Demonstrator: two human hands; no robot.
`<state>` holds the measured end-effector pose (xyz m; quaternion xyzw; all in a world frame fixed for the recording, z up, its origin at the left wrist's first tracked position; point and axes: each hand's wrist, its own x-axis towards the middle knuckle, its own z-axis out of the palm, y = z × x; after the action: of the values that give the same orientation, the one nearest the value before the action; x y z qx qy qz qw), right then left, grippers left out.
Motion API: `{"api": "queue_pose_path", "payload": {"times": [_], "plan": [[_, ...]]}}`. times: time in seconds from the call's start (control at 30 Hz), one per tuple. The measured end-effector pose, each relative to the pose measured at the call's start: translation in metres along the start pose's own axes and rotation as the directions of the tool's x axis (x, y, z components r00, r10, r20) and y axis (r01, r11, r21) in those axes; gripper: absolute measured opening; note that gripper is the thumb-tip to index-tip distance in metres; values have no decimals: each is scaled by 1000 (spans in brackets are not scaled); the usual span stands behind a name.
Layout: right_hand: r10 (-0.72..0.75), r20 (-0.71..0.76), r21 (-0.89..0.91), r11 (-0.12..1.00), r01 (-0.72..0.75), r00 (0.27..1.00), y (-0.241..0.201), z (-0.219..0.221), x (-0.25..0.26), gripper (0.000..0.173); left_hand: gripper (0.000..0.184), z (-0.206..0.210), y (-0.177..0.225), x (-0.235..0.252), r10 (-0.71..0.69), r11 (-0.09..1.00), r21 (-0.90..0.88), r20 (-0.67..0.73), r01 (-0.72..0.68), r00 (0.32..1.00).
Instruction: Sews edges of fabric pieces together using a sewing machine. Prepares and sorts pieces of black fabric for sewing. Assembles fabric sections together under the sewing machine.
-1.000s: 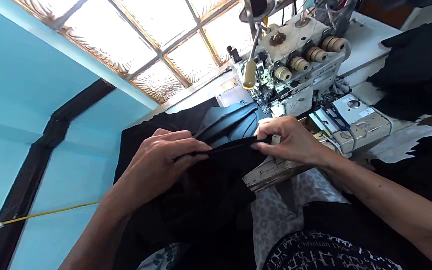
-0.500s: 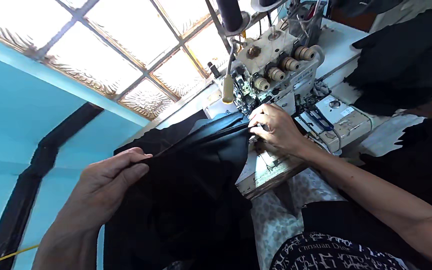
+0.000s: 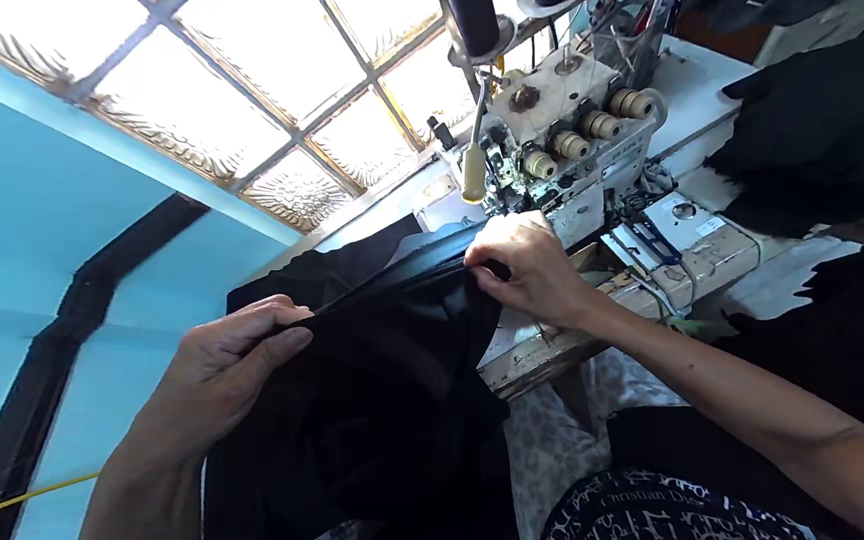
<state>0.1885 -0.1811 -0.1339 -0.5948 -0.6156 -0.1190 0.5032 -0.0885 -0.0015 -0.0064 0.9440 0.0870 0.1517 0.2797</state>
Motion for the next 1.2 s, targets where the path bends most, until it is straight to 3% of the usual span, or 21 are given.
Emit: {"api": "queue_pose_path", "payload": {"times": [0.17, 0.43, 0.67, 0.9, 0.97, 1.07, 1.2], "plan": [[51, 14, 78, 996, -52, 999, 8, 4, 2, 12, 20, 0, -2, -5, 30, 999, 35, 29, -31, 999], [68, 32, 61, 996, -70, 997, 4, 3, 3, 10, 20, 2, 1, -5, 29, 999, 32, 24, -30, 999], [-45, -36, -49, 998, 43, 998, 1, 1, -6, 15, 21, 4, 2, -5, 44, 999, 14, 20, -44, 999], [-75, -45, -23, 997, 74, 996, 3, 4, -11, 12, 23, 6, 21, -3, 90, 995, 33, 50, -92, 995], [-58, 6, 2, 998, 58, 998, 3, -9, -15, 10, 24, 9, 29, 3, 99, 992, 72, 30, -101, 995], [-17, 198, 94, 996, -2, 980, 8, -42, -24, 8, 24, 20, 41, 20, 139, 979, 144, 24, -141, 990], [-97, 402, 165, 986, 32, 911, 31, -74, -40, 18, 25, 47, 58, 52, 256, 935, 232, 77, -267, 964]]}}
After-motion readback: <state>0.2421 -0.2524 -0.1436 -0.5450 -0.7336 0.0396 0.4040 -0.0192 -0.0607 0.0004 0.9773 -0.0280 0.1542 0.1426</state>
